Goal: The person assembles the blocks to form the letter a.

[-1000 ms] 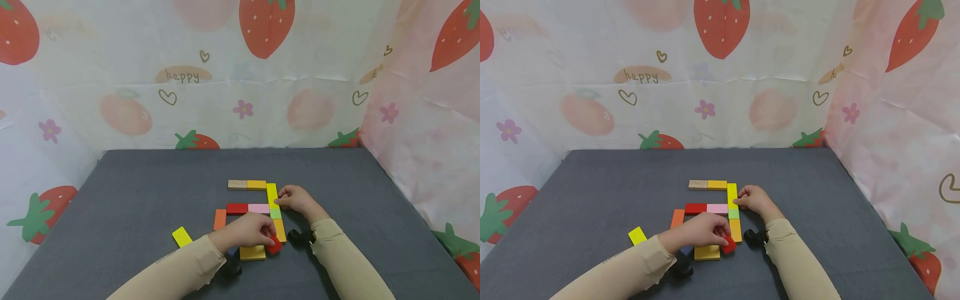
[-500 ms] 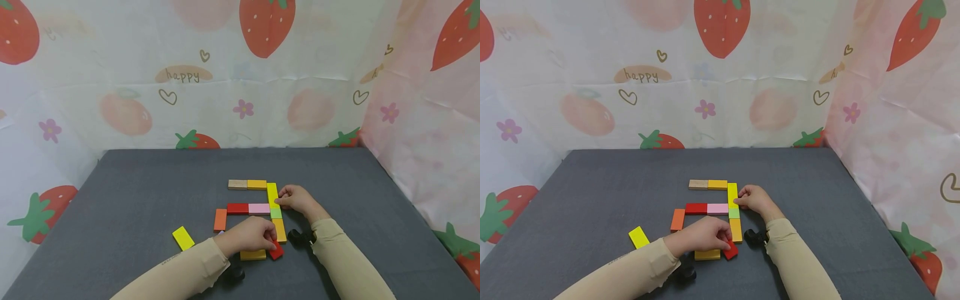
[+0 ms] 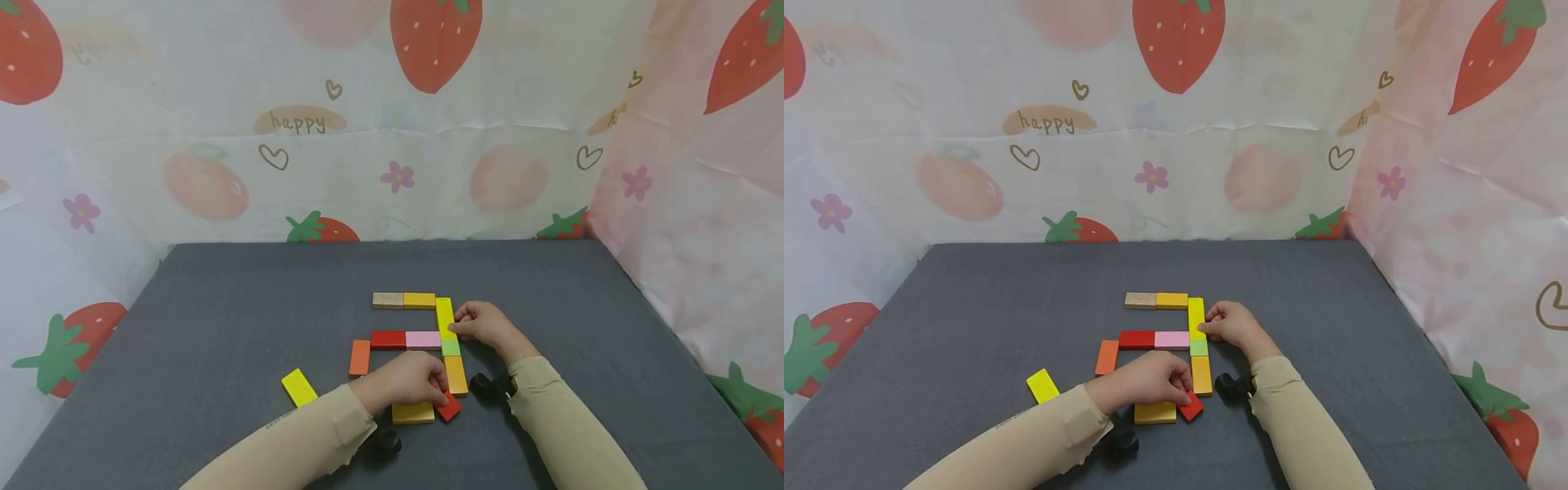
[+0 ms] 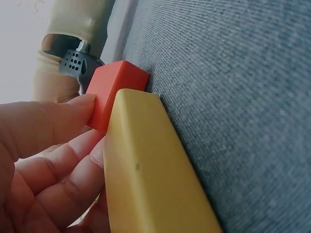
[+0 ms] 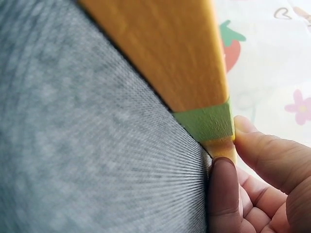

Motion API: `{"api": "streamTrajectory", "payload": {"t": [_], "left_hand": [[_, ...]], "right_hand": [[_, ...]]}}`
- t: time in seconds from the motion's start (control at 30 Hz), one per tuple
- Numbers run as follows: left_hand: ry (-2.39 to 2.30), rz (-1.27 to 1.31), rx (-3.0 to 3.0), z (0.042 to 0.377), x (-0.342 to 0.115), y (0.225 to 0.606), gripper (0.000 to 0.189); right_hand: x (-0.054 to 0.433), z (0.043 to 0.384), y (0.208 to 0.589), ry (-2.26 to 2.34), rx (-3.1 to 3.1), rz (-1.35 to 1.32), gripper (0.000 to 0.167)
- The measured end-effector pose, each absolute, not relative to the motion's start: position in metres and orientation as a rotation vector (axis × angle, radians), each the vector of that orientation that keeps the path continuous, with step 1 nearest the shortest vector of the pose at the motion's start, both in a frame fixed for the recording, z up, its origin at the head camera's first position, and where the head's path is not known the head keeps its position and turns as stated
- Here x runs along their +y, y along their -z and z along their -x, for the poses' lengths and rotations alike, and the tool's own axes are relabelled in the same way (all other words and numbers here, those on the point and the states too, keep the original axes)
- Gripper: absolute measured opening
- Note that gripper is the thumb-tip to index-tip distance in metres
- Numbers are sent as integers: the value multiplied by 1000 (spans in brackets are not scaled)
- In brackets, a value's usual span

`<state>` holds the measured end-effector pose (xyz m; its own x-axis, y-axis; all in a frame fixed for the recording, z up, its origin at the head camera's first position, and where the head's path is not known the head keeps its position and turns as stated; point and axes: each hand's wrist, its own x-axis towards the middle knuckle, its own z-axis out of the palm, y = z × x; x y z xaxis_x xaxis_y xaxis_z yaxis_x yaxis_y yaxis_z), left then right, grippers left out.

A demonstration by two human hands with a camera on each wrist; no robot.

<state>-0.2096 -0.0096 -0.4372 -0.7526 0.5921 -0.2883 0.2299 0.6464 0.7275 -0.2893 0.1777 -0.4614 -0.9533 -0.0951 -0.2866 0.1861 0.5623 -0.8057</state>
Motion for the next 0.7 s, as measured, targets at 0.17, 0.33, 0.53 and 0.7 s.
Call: {"api": "streamTrajectory", "payload": {"t": [0.17, 0.33, 0.53, 0.7], "left_hand": [[-949, -618, 2351, 210, -9, 438, 10], [-918, -614, 2391, 208, -8, 439, 11], [-884, -652, 2392, 208, -9, 439, 16], [-842, -692, 2377, 208, -10, 439, 21]], "right_hand": [[178, 289, 460, 1350, 2497, -63, 25], [178, 289, 459, 1348, 2499, -66, 25], [178, 290, 460, 1334, 2511, -73, 26], [178, 290, 461, 1324, 2512, -79, 26]]}}
